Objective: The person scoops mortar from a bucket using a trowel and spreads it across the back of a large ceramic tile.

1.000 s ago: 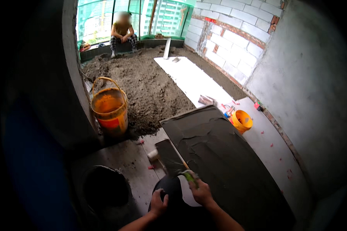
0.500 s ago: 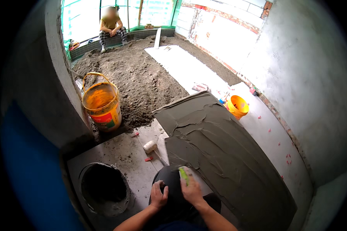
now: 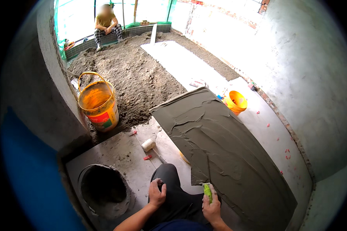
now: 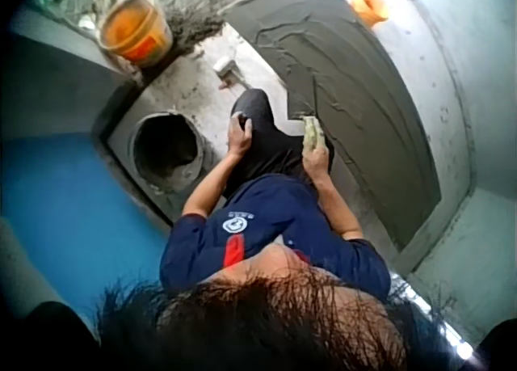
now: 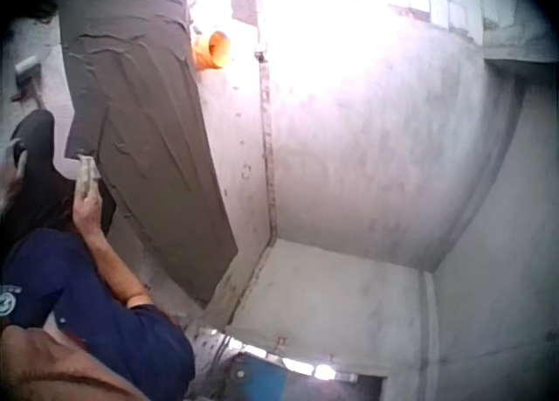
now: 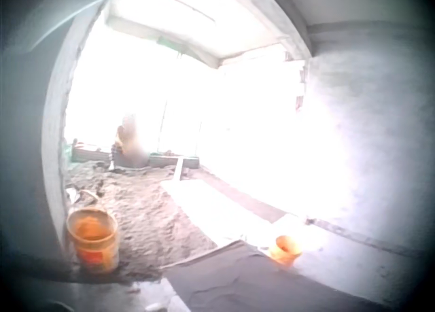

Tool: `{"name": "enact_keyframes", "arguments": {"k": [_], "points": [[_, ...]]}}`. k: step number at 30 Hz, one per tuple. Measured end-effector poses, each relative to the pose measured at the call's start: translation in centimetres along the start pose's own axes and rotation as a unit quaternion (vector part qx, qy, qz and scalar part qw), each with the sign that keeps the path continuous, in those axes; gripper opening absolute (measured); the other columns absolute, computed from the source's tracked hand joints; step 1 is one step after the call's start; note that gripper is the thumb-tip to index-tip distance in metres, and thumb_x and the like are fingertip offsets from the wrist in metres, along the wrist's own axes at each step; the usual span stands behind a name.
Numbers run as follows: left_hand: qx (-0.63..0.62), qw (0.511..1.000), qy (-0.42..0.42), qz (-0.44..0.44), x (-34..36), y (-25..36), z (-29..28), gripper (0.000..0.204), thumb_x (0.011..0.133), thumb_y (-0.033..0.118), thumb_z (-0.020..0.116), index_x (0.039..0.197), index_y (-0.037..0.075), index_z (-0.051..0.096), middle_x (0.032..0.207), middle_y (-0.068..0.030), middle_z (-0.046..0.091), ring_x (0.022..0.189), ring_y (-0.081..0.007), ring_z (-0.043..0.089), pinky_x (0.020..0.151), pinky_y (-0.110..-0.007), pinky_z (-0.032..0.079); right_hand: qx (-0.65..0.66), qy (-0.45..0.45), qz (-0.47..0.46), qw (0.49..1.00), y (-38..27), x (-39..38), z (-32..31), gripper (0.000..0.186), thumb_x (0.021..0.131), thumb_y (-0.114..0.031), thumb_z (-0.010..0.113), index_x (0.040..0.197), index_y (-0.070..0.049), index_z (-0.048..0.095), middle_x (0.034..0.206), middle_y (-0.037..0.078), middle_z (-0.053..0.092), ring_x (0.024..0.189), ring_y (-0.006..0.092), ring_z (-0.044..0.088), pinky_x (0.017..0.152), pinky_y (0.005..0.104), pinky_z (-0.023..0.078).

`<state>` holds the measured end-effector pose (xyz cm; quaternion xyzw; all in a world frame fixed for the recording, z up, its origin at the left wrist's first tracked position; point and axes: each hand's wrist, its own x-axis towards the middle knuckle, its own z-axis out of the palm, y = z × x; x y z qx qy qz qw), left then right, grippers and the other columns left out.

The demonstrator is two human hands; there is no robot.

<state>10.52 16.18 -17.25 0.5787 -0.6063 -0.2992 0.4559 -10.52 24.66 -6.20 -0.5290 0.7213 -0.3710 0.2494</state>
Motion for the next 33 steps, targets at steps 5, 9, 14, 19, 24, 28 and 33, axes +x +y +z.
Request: {"name": "enact_keyframes", "arguments": {"k": [5, 9, 14, 19, 24, 28, 33], "points": [[-0.005, 1.0, 0.007, 0.006, 0.0, 0.1, 0.5, 0.032, 0.08, 0.012, 0.064, 0.107, 0.0, 0.051, 0.089, -0.0142, 0.058, 0.081, -0.0288, 0.057, 0.076, -0.038, 0.046, 0.023, -0.002, -0.024, 0.999, -1.6, 1.6, 3.9, 0.048, 0.093, -0.018, 0.049, 0.139, -0.009, 0.035, 0.086, 0.012, 0.059, 0.068, 0.0213, 0.058, 0.061, 0.033, 0.048], [0.008, 1.0, 0.012, 0.015, 0.2, 0.1, 0.7, 0.031, 0.08, 0.011, 0.064, 0.107, 0.001, 0.052, 0.088, -0.0144, 0.058, 0.08, -0.0291, 0.057, 0.075, -0.038, 0.047, 0.07, -0.02, -0.061, 0.995, -7.4, 7.2, 7.7, 0.046, 0.092, -0.019, 0.048, 0.134, -0.005, 0.038, 0.123, 0.025, 0.052, 0.111, 0.0431, 0.052, 0.093, 0.0433, 0.043], [-0.004, 1.0, 0.01, 0.002, -0.1, -0.1, 0.1, 0.03, 0.08, 0.011, 0.063, 0.105, 0.001, 0.052, 0.088, -0.0143, 0.057, 0.08, -0.0289, 0.057, 0.075, -0.038, 0.047, 0.055, -0.075, -0.084, 0.992, -9.6, 12.3, 14.1, 0.046, 0.092, -0.025, 0.047, 0.134, -0.008, 0.04, 0.118, 0.025, 0.056, 0.107, 0.0435, 0.054, 0.088, 0.0454, 0.044], [0.058, 0.997, 0.016, 0.056, -0.5, -1.0, -0.4, 0.028, 0.079, 0.014, 0.062, 0.102, 0.0, 0.052, 0.09, -0.0176, 0.057, 0.085, -0.0346, 0.056, 0.078, -0.042, 0.046, 0.205, -0.236, -0.028, 0.949, -13.0, 10.8, 13.7, 0.047, 0.092, -0.024, 0.053, 0.136, -0.014, 0.041, 0.078, 0.007, 0.057, 0.061, 0.0108, 0.054, 0.058, 0.0268, 0.048], [0.079, 0.995, -0.007, 0.057, -2.4, -1.5, 0.3, 0.042, 0.08, 0.016, 0.063, 0.117, 0.001, 0.049, 0.106, -0.0171, 0.057, 0.104, -0.0326, 0.053, 0.091, -0.04, 0.041, 0.433, -0.477, 0.335, 0.688, -16.1, 6.1, 13.1, 0.046, 0.093, -0.022, 0.047, 0.135, -0.007, 0.033, 0.085, 0.009, 0.051, 0.06, 0.0104, 0.045, 0.051, 0.0208, 0.04], [0.082, 0.994, 0.019, 0.063, -1.1, 1.0, 0.3, 0.041, 0.075, 0.01, 0.067, 0.111, 0.002, 0.049, 0.095, -0.0165, 0.058, 0.089, -0.0323, 0.057, 0.08, -0.041, 0.046, 0.476, -0.424, 0.568, 0.521, -15.8, -0.4, 17.6, 0.035, 0.096, -0.022, 0.042, 0.116, 0.007, 0.046, 0.103, 0.017, 0.059, 0.083, 0.0249, 0.062, 0.068, 0.0296, 0.056], [0.135, 0.982, -0.029, 0.128, -0.8, 1.8, 0.2, 0.042, 0.076, 0.012, 0.065, 0.113, 0.002, 0.048, 0.104, -0.0174, 0.056, 0.095, -0.0341, 0.055, 0.084, -0.041, 0.044, 0.41, -0.455, 0.626, 0.483, -11.6, -4.8, 22.5, 0.035, 0.1, -0.019, 0.033, 0.124, 0.004, 0.043, 0.114, 0.021, 0.053, 0.099, 0.0346, 0.06, 0.076, 0.0351, 0.059]]}}
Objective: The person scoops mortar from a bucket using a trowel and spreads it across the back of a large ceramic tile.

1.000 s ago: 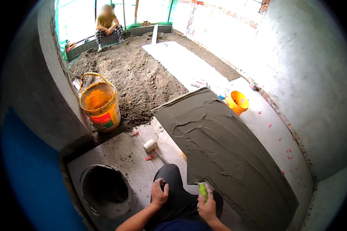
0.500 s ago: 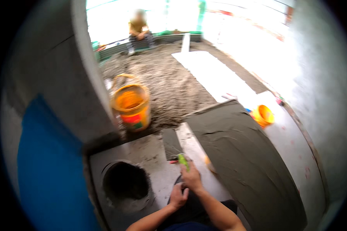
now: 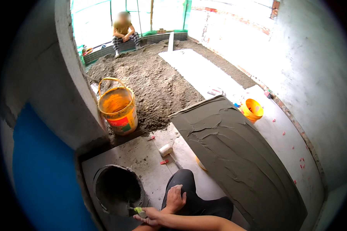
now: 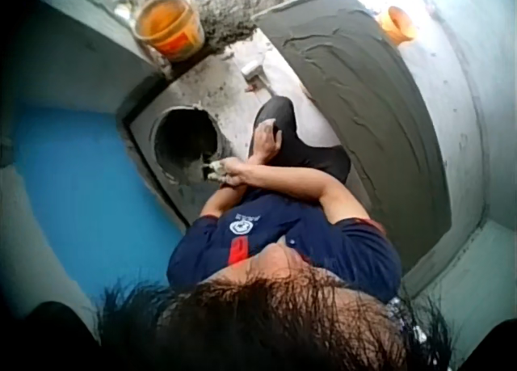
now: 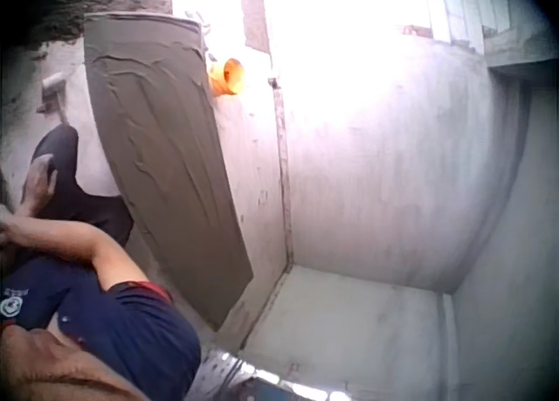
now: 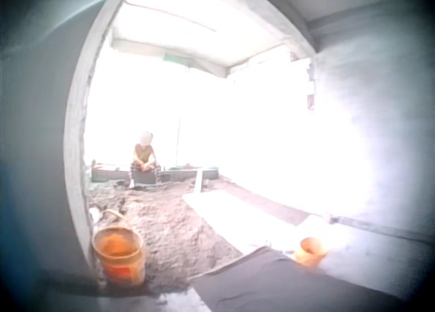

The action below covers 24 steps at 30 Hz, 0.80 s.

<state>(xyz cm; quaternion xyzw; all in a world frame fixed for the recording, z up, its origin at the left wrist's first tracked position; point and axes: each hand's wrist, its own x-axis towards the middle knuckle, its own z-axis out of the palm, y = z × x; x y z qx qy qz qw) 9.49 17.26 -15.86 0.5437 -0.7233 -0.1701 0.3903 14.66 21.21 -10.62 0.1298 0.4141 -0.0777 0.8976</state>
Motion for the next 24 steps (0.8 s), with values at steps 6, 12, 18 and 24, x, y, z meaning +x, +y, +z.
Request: {"name": "enact_keyframes", "arguments": {"k": [6, 12, 18, 24], "points": [[0.011, 1.0, -0.024, 0.009, 0.0, 0.2, 1.4, 0.045, 0.074, 0.013, 0.066, 0.113, 0.002, 0.048, 0.105, -0.0186, 0.056, 0.097, -0.036, 0.053, 0.085, -0.044, 0.042, -0.096, 0.005, -0.133, 0.987, 1.1, -0.8, -0.8, 0.022, 0.095, -0.019, 0.045, 0.082, -0.006, 0.057, 0.059, 0.0, 0.044, 0.047, 0.0136, 0.044, 0.052, 0.0295, 0.049], [0.006, 0.999, 0.006, -0.033, 0.5, 0.4, 2.4, 0.044, 0.07, 0.01, 0.066, 0.111, 0.001, 0.05, 0.099, -0.018, 0.055, 0.092, -0.0357, 0.053, 0.083, -0.043, 0.041, -0.184, -0.108, -0.299, 0.93, -2.7, -14.4, -6.1, 0.031, 0.093, -0.021, 0.051, 0.118, -0.003, 0.054, 0.078, 0.009, 0.058, 0.066, 0.0175, 0.055, 0.063, 0.0303, 0.049], [-0.161, 0.982, -0.037, -0.091, 3.8, 4.7, 3.8, 0.032, 0.081, 0.017, 0.06, 0.107, -0.001, 0.055, 0.099, -0.0205, 0.057, 0.092, -0.0373, 0.056, 0.085, -0.042, 0.045, -0.239, 0.089, -0.448, 0.857, -3.9, -25.9, -19.0, 0.039, 0.092, -0.03, 0.057, 0.12, -0.002, 0.054, 0.075, 0.0, 0.056, 0.061, 0.0058, 0.05, 0.051, 0.0197, 0.038], [0.03, 0.977, -0.187, -0.102, 5.1, 9.1, -0.5, 0.03, 0.089, 0.025, 0.059, 0.101, -0.002, 0.061, 0.087, -0.0201, 0.065, 0.078, -0.0379, 0.062, 0.07, -0.041, 0.05, -0.414, 0.112, -0.493, 0.757, -5.2, -32.0, -18.5, 0.04, 0.081, -0.019, 0.06, 0.115, 0.0, 0.055, 0.061, 0.0, 0.044, 0.054, 0.0076, 0.042, 0.049, 0.0251, 0.034]]}}
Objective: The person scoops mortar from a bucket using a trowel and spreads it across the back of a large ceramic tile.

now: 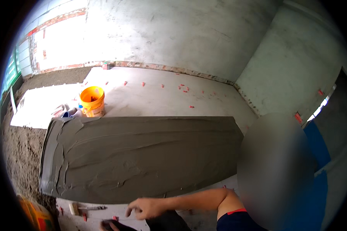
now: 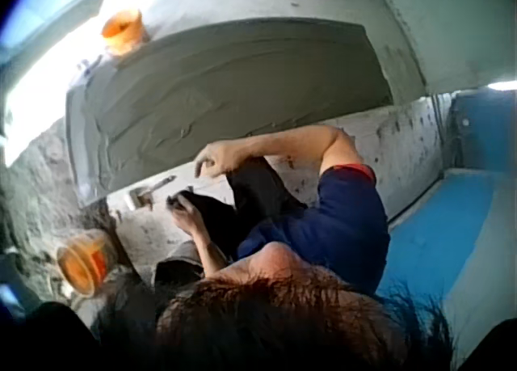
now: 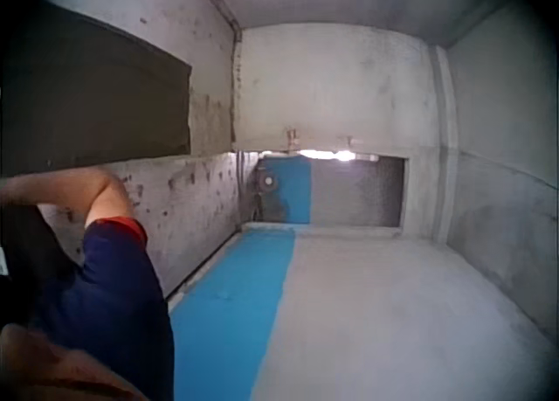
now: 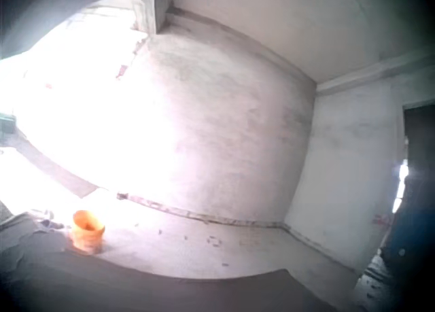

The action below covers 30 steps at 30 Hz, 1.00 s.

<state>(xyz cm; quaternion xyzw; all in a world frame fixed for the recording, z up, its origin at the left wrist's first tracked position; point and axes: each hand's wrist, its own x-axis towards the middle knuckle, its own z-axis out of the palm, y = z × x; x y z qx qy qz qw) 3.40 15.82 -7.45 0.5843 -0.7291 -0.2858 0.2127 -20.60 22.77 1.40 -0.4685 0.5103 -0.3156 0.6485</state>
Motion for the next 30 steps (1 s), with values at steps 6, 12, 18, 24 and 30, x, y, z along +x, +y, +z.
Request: {"name": "enact_keyframes", "arguments": {"k": [6, 12, 18, 24, 30], "points": [[0.005, 0.992, -0.054, 0.115, -3.9, 0.9, -0.9, 0.038, 0.084, 0.032, 0.06, 0.109, 0.003, 0.061, 0.096, -0.0174, 0.065, 0.082, -0.037, 0.062, 0.073, -0.044, 0.049, 0.045, 0.097, -0.044, 0.993, 1.0, 3.2, 5.3, 0.051, 0.067, -0.014, 0.062, 0.118, -0.009, 0.057, 0.061, 0.004, 0.054, 0.053, 0.0135, 0.047, 0.048, 0.0314, 0.038], [0.056, 0.986, -0.152, 0.035, -5.6, 3.3, -4.1, 0.043, 0.081, 0.039, 0.063, 0.114, 0.012, 0.057, 0.092, -0.0143, 0.066, 0.079, -0.0346, 0.063, 0.066, -0.043, 0.05, 0.063, 0.275, 0.001, 0.959, -6.5, -1.4, 10.1, 0.049, 0.075, -0.021, 0.057, 0.122, -0.009, 0.052, 0.071, 0.009, 0.062, 0.066, 0.023, 0.061, 0.058, 0.0361, 0.047], [0.205, 0.936, -0.288, 0.004, -7.6, 10.4, -8.7, 0.037, 0.085, 0.032, 0.053, 0.109, 0.005, 0.057, 0.09, -0.0203, 0.066, 0.078, -0.039, 0.063, 0.065, -0.049, 0.049, -0.065, 0.359, -0.032, 0.93, -6.2, -12.7, 15.5, 0.076, 0.069, -0.008, 0.062, 0.139, -0.005, 0.035, 0.131, 0.023, 0.044, 0.12, 0.0383, 0.044, 0.102, 0.0412, 0.035], [0.118, 0.867, -0.479, 0.063, -13.5, 7.1, -12.4, 0.045, 0.078, 0.029, 0.065, 0.112, 0.002, 0.054, 0.1, -0.0219, 0.061, 0.093, -0.0379, 0.059, 0.081, -0.044, 0.047, 0.127, 0.464, 0.365, 0.797, -5.5, -31.3, 22.8, 0.039, 0.083, -0.014, 0.053, 0.12, -0.005, 0.055, 0.111, 0.018, 0.062, 0.097, 0.0323, 0.06, 0.08, 0.0446, 0.049], [0.196, 0.759, -0.605, 0.14, -14.7, 6.0, -10.7, 0.062, 0.081, 0.048, 0.058, 0.123, 0.003, 0.051, 0.117, -0.0229, 0.057, 0.108, -0.0384, 0.054, 0.089, -0.047, 0.043, 0.368, 0.561, 0.515, 0.533, 1.0, -45.9, 34.5, 0.026, 0.081, -0.016, 0.055, 0.102, -0.004, 0.063, 0.097, 0.018, 0.065, 0.081, 0.0318, 0.062, 0.069, 0.046, 0.05]]}}
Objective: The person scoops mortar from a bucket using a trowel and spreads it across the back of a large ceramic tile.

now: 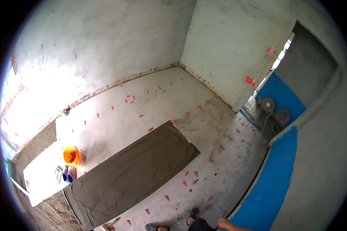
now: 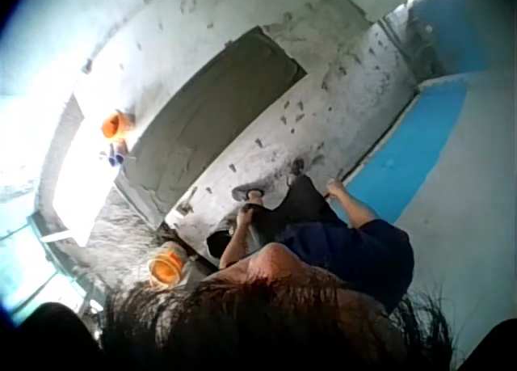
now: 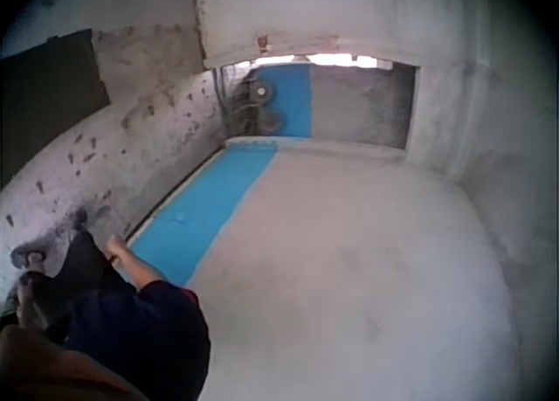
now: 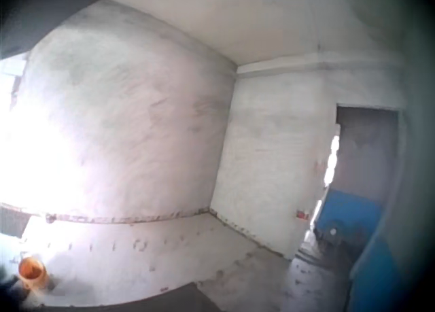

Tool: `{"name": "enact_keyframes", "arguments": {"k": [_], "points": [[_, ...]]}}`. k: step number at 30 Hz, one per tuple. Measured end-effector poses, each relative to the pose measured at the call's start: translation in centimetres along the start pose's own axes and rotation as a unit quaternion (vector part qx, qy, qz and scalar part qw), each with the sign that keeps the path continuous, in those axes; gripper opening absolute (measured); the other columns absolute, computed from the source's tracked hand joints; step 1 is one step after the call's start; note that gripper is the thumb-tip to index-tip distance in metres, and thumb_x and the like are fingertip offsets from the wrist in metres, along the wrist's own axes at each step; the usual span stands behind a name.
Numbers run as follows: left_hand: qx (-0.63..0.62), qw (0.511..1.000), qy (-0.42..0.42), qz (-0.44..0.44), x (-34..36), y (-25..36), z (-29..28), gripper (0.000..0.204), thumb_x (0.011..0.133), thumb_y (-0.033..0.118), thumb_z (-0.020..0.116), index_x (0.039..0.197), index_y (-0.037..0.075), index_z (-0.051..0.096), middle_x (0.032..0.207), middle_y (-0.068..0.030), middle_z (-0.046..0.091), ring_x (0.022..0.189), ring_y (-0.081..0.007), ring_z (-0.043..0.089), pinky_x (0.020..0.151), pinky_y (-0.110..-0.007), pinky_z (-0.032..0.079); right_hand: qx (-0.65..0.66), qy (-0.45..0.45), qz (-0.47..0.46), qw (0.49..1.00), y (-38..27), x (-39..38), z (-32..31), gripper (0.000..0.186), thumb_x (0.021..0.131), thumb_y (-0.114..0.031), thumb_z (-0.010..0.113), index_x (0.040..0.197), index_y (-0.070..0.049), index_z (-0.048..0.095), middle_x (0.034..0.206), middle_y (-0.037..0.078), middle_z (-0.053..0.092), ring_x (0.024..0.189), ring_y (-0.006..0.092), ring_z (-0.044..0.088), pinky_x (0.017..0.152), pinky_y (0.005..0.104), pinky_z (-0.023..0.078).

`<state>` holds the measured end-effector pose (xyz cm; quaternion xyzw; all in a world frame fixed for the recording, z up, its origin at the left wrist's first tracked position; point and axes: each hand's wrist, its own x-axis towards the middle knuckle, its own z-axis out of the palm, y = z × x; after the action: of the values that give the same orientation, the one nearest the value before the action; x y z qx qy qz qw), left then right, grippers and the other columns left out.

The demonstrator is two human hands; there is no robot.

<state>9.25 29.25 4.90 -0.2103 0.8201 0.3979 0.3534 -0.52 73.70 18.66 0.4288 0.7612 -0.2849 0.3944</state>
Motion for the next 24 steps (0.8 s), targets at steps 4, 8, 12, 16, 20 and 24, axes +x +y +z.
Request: {"name": "enact_keyframes", "arguments": {"k": [4, 8, 12, 16, 20, 24], "points": [[0.116, 0.993, -0.019, -0.008, 0.3, 3.3, -0.5, 0.061, 0.087, 0.054, 0.048, 0.122, 0.004, 0.052, 0.116, -0.0232, 0.058, 0.105, -0.0398, 0.055, 0.087, -0.049, 0.043, -0.028, -0.048, -0.026, 0.998, 4.4, 0.9, -5.3, 0.023, 0.08, -0.02, 0.056, 0.093, -0.003, 0.064, 0.092, 0.019, 0.065, 0.076, 0.0319, 0.062, 0.066, 0.0461, 0.05], [0.054, 0.998, -0.016, -0.02, 1.5, 8.7, 2.4, 0.047, 0.086, 0.041, 0.051, 0.112, 0.002, 0.057, 0.108, -0.0238, 0.06, 0.099, -0.0396, 0.057, 0.084, -0.048, 0.045, -0.049, -0.022, -0.149, 0.987, 5.8, 4.0, -8.4, 0.024, 0.079, -0.022, 0.056, 0.089, -0.001, 0.064, 0.088, 0.021, 0.065, 0.072, 0.032, 0.062, 0.064, 0.0456, 0.05], [0.07, 0.998, 0.003, -0.002, 2.1, 12.9, 5.0, 0.037, 0.085, 0.032, 0.054, 0.101, -0.001, 0.061, 0.1, -0.0234, 0.062, 0.095, -0.0388, 0.059, 0.082, -0.045, 0.047, -0.106, 0.098, -0.313, 0.939, 5.9, 12.1, -10.2, 0.027, 0.081, -0.019, 0.056, 0.1, -0.001, 0.064, 0.09, 0.019, 0.066, 0.075, 0.0313, 0.063, 0.067, 0.0423, 0.052], [0.019, 0.993, 0.061, -0.096, -0.6, 19.6, 2.2, 0.044, 0.081, 0.039, 0.052, 0.09, -0.003, 0.065, 0.099, -0.0263, 0.063, 0.097, -0.0401, 0.06, 0.084, -0.047, 0.047, 0.036, -0.07, -0.261, 0.962, -4.6, 12.6, -17.8, 0.028, 0.084, -0.018, 0.059, 0.107, -0.003, 0.064, 0.094, 0.014, 0.065, 0.083, 0.0228, 0.062, 0.071, 0.0361, 0.051], [-0.042, 0.99, 0.05, -0.124, 2.2, 24.5, 2.0, 0.048, 0.081, 0.038, 0.053, 0.106, -0.003, 0.06, 0.109, -0.026, 0.06, 0.102, -0.0401, 0.058, 0.087, -0.045, 0.046, 0.162, -0.048, -0.24, 0.956, -11.7, 8.6, -26.0, 0.033, 0.086, -0.025, 0.062, 0.111, -0.003, 0.063, 0.1, 0.012, 0.065, 0.086, 0.0209, 0.061, 0.073, 0.0366, 0.051], [-0.043, 0.994, 0.029, -0.096, 6.2, 27.6, 4.7, 0.044, 0.083, 0.036, 0.055, 0.107, -0.001, 0.06, 0.11, -0.0237, 0.06, 0.102, -0.0379, 0.058, 0.084, -0.044, 0.047, 0.129, -0.047, -0.244, 0.96, -12.6, 9.6, -29.5, 0.036, 0.086, -0.029, 0.061, 0.111, -0.002, 0.063, 0.099, 0.012, 0.064, 0.084, 0.0227, 0.06, 0.073, 0.0388, 0.051]]}}
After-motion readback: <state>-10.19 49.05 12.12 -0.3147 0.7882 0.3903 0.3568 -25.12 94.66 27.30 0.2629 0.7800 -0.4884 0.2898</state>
